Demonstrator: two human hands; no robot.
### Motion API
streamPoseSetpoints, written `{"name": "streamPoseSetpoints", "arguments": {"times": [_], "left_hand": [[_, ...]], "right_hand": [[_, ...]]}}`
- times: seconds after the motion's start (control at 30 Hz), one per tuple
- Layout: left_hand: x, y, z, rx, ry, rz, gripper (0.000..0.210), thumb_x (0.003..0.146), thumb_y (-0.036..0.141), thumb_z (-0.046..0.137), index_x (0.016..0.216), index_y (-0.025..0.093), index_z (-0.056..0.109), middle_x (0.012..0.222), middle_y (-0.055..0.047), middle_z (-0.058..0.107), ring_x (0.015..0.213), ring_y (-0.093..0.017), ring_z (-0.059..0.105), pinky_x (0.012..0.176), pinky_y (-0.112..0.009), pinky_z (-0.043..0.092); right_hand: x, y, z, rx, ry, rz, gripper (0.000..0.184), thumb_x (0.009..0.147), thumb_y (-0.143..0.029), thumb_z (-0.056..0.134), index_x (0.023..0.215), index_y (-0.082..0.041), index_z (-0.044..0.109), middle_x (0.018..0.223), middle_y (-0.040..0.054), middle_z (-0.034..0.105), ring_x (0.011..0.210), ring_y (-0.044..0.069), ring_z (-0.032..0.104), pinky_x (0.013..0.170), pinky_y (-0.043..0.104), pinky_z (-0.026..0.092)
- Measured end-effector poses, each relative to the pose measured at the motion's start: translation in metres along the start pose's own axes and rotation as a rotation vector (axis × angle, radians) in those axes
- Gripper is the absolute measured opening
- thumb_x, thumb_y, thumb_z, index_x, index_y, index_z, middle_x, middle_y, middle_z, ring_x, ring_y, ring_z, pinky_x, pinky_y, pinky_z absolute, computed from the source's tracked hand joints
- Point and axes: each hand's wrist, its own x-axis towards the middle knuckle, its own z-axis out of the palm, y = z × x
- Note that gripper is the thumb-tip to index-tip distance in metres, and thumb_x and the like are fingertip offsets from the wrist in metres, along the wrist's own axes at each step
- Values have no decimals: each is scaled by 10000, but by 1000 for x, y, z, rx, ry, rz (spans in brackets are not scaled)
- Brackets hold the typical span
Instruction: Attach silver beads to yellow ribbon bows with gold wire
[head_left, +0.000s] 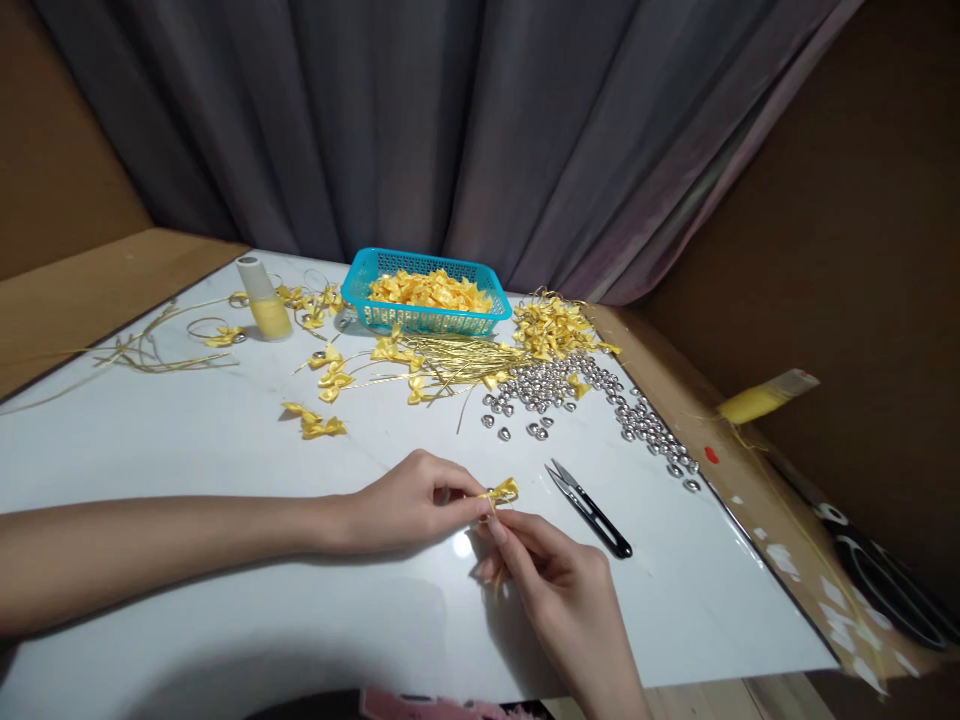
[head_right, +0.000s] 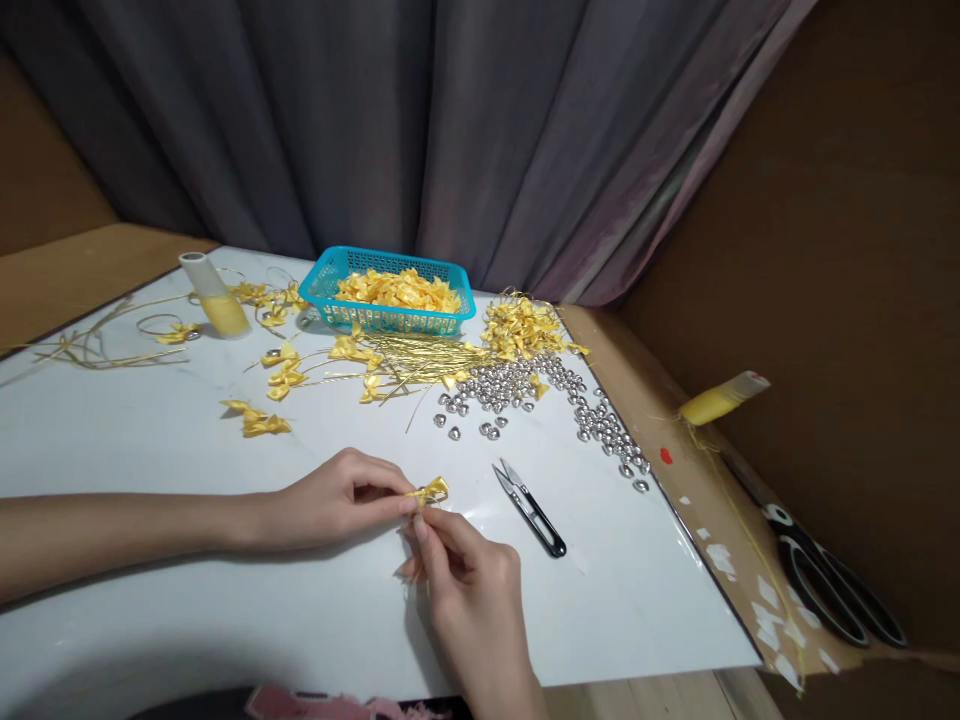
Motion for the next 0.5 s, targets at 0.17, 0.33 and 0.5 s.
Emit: {"name": "streamPoseSetpoints", "arguments": {"times": [0.17,0.33,0.5], "left_hand": [[-1,2,1,114,50,70,234,874,217,500,791,153,708,772,-47,676,733,-138,591,679,-252,449],[-1,2,3,142,70,118,241,883,202,503,765,153,708,762,-41,676,773,-142,583,732,-268,445],[-2,3,4,138,77,129,224,868,161,513,756,156,708,783,-34,684,786,-139,580,750,-268,441]], "right_hand": [[-1,-1,3,12,15,11,223,839,-357,538,835,-173,663,575,13,664,554,136,622,559,210,489],[0,-1,5,-3,24,1,228,843,-360,530,802,-169,648,564,9,632,538,129,600,521,198,464],[1,0,5,-79,4,-38,245,856,-336,502,755,-165,645,524,1,592,483,118,537,483,205,412]]}}
